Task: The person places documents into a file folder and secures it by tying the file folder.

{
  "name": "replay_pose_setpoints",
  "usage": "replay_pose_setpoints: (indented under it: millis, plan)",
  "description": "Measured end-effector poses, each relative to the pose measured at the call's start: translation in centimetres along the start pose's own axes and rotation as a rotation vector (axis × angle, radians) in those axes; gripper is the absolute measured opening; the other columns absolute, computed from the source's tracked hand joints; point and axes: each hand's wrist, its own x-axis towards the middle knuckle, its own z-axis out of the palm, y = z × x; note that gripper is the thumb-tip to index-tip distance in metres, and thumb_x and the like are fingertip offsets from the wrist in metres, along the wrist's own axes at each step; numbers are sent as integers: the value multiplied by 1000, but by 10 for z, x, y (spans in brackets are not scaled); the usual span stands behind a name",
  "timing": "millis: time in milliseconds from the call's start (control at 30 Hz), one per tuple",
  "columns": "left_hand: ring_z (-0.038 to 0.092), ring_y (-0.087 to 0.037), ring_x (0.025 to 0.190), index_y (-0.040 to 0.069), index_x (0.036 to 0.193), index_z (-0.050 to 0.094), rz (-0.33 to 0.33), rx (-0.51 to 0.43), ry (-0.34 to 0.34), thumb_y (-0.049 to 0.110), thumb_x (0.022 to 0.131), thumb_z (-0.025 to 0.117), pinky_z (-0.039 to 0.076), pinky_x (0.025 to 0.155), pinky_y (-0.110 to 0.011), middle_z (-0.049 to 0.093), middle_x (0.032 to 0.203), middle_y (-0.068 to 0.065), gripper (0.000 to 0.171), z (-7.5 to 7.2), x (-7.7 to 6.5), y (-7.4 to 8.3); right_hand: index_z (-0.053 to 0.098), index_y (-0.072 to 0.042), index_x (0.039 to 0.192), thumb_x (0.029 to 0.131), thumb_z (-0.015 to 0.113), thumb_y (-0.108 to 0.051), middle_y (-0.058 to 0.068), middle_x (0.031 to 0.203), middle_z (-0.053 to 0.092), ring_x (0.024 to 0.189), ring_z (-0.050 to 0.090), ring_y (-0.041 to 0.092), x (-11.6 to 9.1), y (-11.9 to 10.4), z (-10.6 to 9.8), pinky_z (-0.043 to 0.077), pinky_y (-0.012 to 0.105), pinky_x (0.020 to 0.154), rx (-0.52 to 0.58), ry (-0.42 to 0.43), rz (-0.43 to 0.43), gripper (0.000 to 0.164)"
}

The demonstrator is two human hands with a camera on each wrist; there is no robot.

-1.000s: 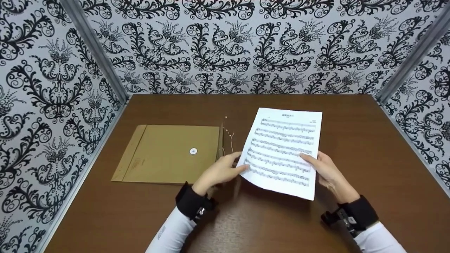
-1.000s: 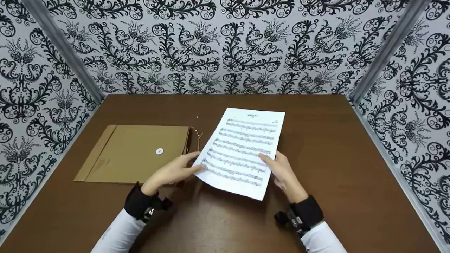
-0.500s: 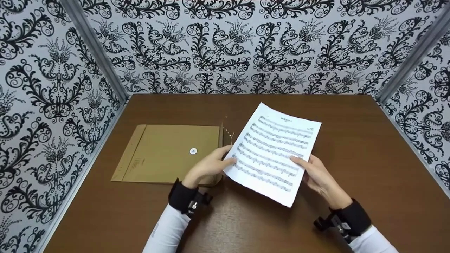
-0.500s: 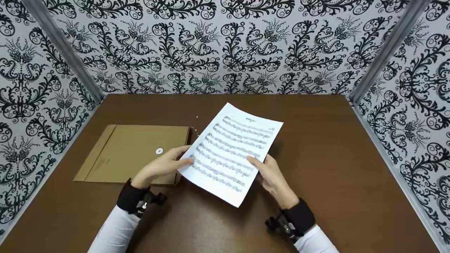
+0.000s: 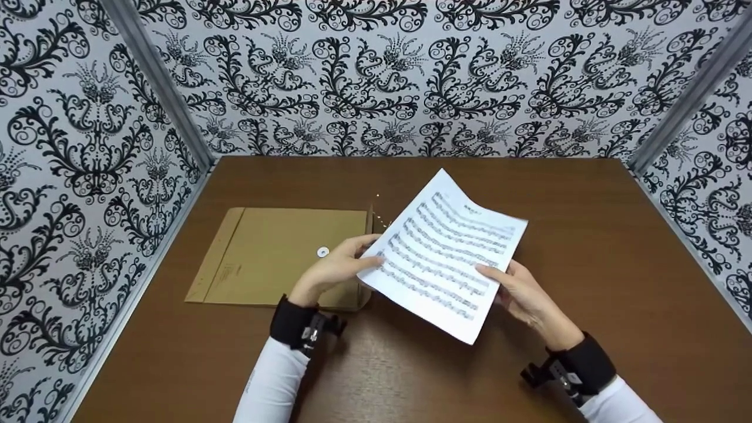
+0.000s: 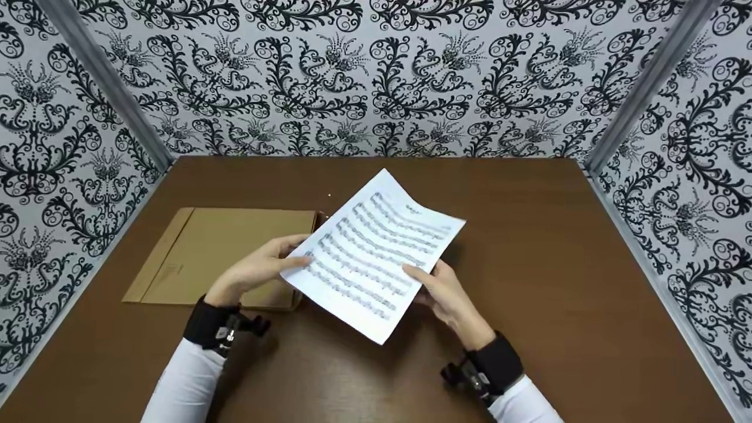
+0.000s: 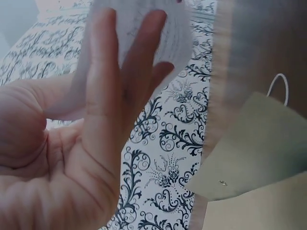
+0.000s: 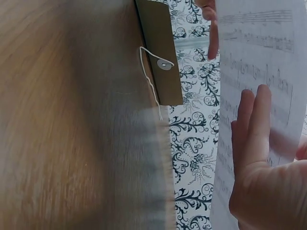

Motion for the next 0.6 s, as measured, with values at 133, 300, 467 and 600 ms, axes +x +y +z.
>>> replay_pose_setpoints:
  millis: [133, 300, 467, 600]
  plan:
    - [74, -9, 85, -1, 153, 41, -27, -56, -21, 5, 103, 53, 62, 73, -26, 72, 117, -18, 52, -9, -2, -1, 47, -14, 134, 106, 53, -11, -6, 108, 78, 95, 78, 13, 1, -1, -4, 63, 28, 78, 11, -31, -6, 30]
    - [76, -11, 83, 4, 154, 42, -58, -69, -38, 8, 103, 54, 64, 67, -31, 74, 104, 1, 52, -20, -6, -3, 44, -14, 137, 106, 53, -11, -6, 107, 78, 92, 78, 12, 4, -3, -11, 63, 25, 76, 18, -9, 0, 33]
    - [75, -11, 83, 2, 155, 39, -42, -119, -61, 7, 103, 54, 63, 67, -27, 75, 103, 2, 54, -30, -10, -7, 49, -17, 133, 106, 52, -11, -8, 106, 76, 90, 76, 11, 9, -6, -21, 62, 24, 77, 44, 53, 15, 28]
    - [76, -11, 84, 3, 155, 39, -44, -152, -89, 7, 103, 54, 62, 66, -25, 76, 104, 1, 54, -37, -13, -11, 53, -19, 127, 106, 52, -10, -8, 103, 75, 87, 75, 10, 13, -9, -30, 61, 22, 75, 57, 83, 19, 23]
